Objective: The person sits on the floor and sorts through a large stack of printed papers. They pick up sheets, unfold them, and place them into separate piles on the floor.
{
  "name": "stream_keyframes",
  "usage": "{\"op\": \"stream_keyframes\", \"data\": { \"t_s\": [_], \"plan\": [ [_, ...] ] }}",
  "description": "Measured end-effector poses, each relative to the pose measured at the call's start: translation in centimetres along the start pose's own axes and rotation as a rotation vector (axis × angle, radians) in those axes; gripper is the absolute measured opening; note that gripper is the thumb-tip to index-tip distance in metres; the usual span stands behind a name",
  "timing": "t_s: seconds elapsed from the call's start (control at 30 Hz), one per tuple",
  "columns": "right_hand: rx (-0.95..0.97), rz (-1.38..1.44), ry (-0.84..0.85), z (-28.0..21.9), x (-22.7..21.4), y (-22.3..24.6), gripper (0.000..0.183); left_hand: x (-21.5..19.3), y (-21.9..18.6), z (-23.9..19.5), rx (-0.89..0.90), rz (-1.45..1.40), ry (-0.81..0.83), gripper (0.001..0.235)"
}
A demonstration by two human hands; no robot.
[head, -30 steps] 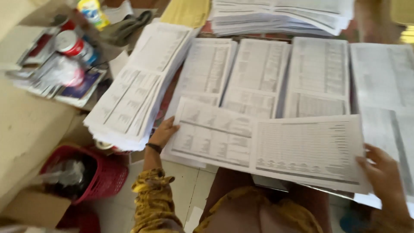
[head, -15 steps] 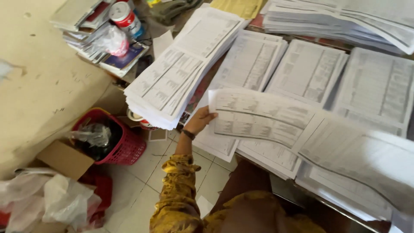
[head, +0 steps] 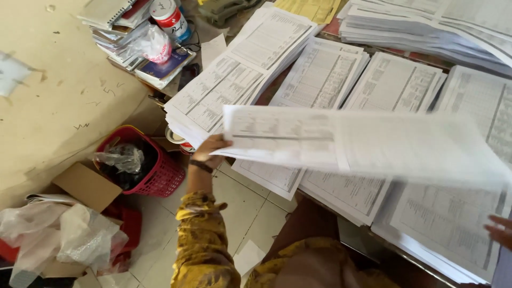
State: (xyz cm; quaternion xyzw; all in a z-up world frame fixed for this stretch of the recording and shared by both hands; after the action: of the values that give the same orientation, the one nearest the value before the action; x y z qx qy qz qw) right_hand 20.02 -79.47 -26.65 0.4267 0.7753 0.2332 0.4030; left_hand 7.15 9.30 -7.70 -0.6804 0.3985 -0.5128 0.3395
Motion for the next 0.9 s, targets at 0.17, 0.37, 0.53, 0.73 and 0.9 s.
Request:
{"op": "stream_keyframes", "data": {
  "t_s": [0.17,0.37,0.53,0.73,0.9],
  "plan": [
    [-0.318,0.272,-0.262,-15.9,10.7,14.9,0.032,-7.8,-2.7,-1.8,0.186,-0.084,-0.443,0.032],
    [-0.121,0.333,-0.562,-24.0,12.1,17.6,0.025,-9.7,-6.4,-0.7,0.528,-0.111,-0.654,0.014],
    [-0.137,0.257,-0.525,-24.1,12.1,17.6,0.018,-10.8,-4.9,1.1,0.485,-0.077,-0.894,0.049],
    [-0.383,0.312,-0.514,-23.1,11.7,16.9,0.016,-13.5,-3.7,2.2,0.347,0.419,-1.065,0.039],
    [-0.395,0.356,-0.551,-23.8,12.1,17.3,0.011,-10.3,-5.3,-0.4,0.212,0.320,-1.082,0.061]
  ]
}}
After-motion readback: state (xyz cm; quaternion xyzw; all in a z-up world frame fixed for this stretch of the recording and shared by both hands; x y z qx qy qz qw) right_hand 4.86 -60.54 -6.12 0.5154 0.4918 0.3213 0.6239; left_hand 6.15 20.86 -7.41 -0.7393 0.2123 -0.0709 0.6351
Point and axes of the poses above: each hand's wrist, its own z-axis towards the middle knuckle, its own x-axis out of the palm, y = z × x, the point moved 9 cm from there along z, towards the middle knuckle, and after that the axes turned 5 degrees about x, right-handed, at the moved point
